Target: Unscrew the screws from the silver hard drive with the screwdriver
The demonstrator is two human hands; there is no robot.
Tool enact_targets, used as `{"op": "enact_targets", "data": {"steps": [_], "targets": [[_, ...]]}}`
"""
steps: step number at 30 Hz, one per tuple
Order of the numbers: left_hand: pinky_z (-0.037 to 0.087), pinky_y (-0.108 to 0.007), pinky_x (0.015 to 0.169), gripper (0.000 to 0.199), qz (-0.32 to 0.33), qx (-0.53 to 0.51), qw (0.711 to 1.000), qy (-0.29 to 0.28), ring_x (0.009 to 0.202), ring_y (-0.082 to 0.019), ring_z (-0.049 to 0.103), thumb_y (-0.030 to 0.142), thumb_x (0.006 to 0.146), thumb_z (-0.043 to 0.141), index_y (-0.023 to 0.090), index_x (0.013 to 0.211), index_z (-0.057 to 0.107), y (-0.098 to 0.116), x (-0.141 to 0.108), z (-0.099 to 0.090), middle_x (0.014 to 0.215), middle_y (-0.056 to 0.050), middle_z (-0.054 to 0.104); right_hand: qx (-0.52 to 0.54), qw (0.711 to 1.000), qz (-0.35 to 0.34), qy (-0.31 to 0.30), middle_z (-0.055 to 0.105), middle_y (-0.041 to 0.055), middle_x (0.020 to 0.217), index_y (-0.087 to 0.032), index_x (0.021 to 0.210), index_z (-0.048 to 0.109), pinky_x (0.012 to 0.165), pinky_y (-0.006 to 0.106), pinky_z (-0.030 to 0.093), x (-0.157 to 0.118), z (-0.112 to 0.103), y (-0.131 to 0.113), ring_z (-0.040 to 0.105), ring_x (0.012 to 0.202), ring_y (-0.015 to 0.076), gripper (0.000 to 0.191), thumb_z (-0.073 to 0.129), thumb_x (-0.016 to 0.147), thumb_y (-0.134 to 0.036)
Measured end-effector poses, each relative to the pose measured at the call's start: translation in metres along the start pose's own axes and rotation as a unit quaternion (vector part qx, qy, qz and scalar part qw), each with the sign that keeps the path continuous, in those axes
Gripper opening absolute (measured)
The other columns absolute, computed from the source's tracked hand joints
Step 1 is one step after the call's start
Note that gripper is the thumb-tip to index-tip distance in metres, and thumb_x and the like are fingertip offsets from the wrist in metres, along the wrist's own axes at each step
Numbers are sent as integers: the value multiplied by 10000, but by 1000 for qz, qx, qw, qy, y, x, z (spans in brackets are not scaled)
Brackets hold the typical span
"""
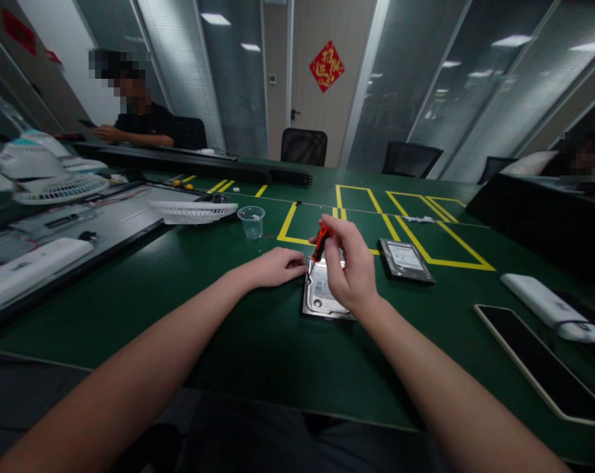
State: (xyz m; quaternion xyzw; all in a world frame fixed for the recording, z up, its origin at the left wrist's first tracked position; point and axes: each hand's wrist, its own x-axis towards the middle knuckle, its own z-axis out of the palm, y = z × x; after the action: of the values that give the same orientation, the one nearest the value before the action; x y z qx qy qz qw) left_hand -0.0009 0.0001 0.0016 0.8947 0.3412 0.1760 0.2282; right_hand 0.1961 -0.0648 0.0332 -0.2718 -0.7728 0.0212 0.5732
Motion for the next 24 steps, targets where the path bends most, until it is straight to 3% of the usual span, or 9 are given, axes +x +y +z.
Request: {"op": "enact_targets", "data": {"steps": [5, 12, 19, 24], "targets": [[435, -295, 715, 283, -2, 0, 1000, -4, 799, -196, 641, 429, 991, 529, 191, 950, 677, 1, 0, -1, 921, -47, 725, -45, 999, -8, 21, 629, 107, 1147, -234, 1354, 575, 896, 444, 576, 1, 0, -1, 620, 1055, 237, 393, 571, 964, -183], [418, -291, 675, 286, -7, 0, 1000, 3, 762, -191, 635, 439, 985, 541, 188, 935, 669, 0, 0, 0, 885, -41, 716, 11, 1000, 11, -15, 603, 133, 1319, -240, 1450, 504, 972, 459, 567, -1, 0, 1, 591, 1259, 265, 464, 432, 1007, -124], [409, -284, 690, 272, 4, 8, 1000, 2, 776, -185, 629, 417, 991, 530, 189, 932, 666, 1, 0, -1, 872, -29, 699, -57, 998, 3, 30, 612, 97, 1105, -229, 1326, 611, 850, 404, 587, 3, 1, 0, 625, 985, 214, 366, 599, 962, -190], [405, -277, 672, 275, -4, 1, 1000, -2, 760, -177, 626, 425, 987, 534, 188, 937, 667, 1, 0, -1, 869, -22, 699, 9, 999, 36, 2, 629, 113, 1259, -266, 1420, 537, 934, 458, 593, 0, 1, 4, 662, 1079, 235, 413, 456, 1024, -180]]}}
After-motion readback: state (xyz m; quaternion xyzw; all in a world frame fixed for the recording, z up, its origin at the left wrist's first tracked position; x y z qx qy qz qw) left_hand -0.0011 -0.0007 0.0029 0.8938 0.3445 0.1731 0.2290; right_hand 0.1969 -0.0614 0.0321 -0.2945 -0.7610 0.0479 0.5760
